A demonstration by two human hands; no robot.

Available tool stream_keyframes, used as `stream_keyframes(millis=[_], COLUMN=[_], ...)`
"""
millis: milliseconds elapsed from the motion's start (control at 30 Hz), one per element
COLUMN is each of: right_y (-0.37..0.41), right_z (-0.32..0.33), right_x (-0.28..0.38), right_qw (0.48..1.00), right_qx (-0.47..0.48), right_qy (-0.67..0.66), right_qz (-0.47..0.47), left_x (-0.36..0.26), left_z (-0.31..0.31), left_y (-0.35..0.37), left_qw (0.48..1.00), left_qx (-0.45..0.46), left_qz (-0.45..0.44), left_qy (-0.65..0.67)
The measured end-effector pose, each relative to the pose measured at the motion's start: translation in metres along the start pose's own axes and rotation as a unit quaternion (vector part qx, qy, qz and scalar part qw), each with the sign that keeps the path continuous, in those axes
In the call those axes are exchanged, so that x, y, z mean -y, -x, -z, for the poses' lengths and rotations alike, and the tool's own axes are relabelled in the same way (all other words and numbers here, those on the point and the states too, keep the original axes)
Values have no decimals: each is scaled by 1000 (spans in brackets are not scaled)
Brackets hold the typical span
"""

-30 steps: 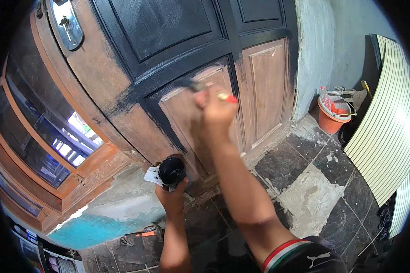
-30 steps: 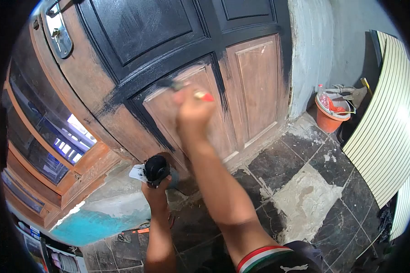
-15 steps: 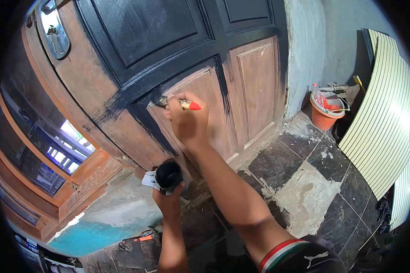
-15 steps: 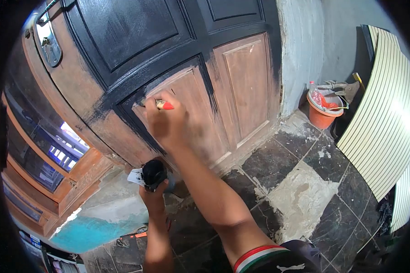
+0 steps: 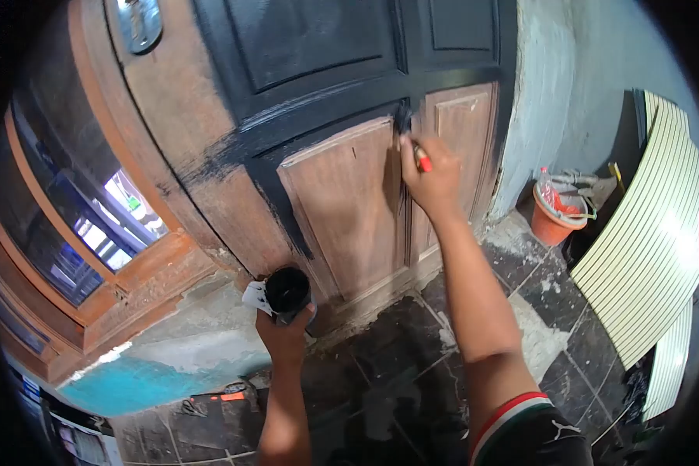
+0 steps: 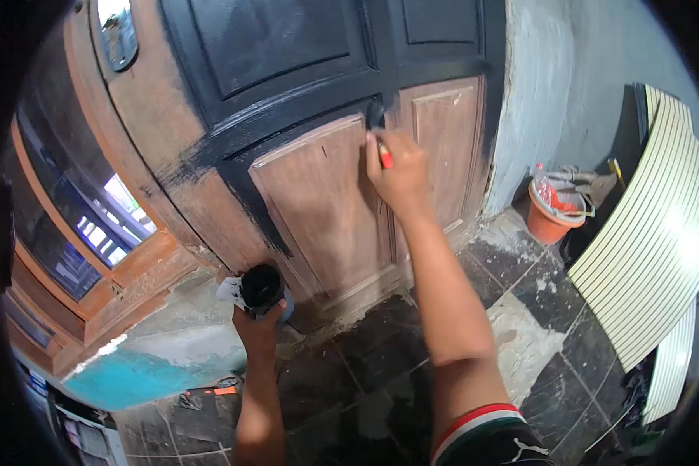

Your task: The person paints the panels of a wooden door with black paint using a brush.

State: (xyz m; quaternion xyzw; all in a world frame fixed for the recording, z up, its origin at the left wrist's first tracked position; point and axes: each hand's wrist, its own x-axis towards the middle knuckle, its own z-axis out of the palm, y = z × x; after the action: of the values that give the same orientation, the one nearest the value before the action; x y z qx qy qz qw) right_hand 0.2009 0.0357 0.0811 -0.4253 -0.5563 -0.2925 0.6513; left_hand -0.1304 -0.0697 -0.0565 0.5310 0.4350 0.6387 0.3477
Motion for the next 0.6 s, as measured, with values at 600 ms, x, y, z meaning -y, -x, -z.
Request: stream_keyframes(millis=[600], right_y=[-4], right_z=[18], right_x=[-7], right_qw=[990], right_qx=[111], right_qy=[81], right_qz=[18], left_x=[5], left_z=[-43], left_y=[-3], left_qw=[997], left_qx=[33], left_qz=[-24], left_qy=[59])
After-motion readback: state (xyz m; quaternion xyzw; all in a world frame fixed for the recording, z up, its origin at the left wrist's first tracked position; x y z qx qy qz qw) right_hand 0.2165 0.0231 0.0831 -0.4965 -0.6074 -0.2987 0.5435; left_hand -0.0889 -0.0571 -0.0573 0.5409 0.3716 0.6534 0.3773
